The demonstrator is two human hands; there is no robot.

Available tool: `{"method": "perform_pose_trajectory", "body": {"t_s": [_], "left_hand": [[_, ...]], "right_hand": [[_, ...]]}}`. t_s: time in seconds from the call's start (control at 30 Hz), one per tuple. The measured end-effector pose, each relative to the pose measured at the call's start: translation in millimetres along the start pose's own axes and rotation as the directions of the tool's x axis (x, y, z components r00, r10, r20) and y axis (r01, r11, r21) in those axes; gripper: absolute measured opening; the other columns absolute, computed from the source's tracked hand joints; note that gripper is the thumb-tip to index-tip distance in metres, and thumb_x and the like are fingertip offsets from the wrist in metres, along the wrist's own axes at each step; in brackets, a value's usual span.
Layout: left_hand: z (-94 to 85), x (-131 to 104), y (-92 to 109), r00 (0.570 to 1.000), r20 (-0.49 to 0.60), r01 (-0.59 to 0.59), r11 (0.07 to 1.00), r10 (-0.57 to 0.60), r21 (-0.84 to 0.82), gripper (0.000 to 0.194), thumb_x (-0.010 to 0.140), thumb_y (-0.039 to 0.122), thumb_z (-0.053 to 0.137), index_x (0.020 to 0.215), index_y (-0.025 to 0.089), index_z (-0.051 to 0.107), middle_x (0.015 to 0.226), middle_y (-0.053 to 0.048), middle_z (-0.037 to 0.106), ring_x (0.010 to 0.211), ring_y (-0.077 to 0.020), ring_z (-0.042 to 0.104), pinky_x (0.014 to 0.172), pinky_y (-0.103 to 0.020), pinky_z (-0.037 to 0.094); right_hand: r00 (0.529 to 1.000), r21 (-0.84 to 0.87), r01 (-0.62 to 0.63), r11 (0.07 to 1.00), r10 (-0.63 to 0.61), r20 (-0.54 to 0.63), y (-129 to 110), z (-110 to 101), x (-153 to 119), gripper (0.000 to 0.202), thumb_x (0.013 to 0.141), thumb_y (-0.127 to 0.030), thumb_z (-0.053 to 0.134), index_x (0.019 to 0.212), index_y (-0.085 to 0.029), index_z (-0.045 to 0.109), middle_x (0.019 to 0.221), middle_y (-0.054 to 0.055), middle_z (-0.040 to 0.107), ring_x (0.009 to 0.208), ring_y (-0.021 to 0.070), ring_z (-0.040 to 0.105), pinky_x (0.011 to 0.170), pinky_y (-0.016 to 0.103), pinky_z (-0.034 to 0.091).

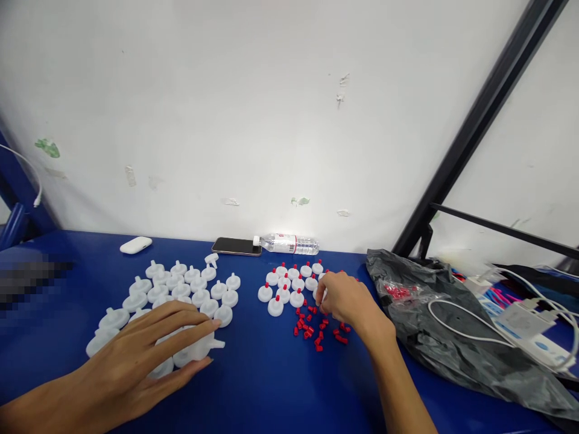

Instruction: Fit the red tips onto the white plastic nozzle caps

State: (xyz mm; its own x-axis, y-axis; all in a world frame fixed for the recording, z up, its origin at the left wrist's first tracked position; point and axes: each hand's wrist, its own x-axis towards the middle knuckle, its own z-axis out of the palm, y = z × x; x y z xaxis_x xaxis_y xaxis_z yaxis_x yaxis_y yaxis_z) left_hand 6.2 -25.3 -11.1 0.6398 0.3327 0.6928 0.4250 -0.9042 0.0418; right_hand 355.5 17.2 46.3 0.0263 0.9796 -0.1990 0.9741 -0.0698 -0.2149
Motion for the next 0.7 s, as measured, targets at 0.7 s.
{"method": "perform_pose_trajectory", "body": {"t_s": [0.7], "left_hand": [[-2.8, 6.5, 2.6, 0.999, -0.032, 0.015, 0.996, -0.012, 0.091, 0.028, 0.108, 0.024, 0.054, 0.133, 0.015, 0.062, 0.113, -0.009, 0.074, 0.107, -0.0227, 0.067, 0.092, -0.035, 0.058]], "right_hand": [[0.88, 0.642, 0.456, 0.616, -0.421, -0.221, -69.7, 33.9, -66.2, 0.008, 0.095, -0.023, 0.067, 0.1, -0.028, 0.07, 0.103, -0.003, 0.074, 0.097, 0.0156, 0.069, 0.09, 0.026, 0.051]]}}
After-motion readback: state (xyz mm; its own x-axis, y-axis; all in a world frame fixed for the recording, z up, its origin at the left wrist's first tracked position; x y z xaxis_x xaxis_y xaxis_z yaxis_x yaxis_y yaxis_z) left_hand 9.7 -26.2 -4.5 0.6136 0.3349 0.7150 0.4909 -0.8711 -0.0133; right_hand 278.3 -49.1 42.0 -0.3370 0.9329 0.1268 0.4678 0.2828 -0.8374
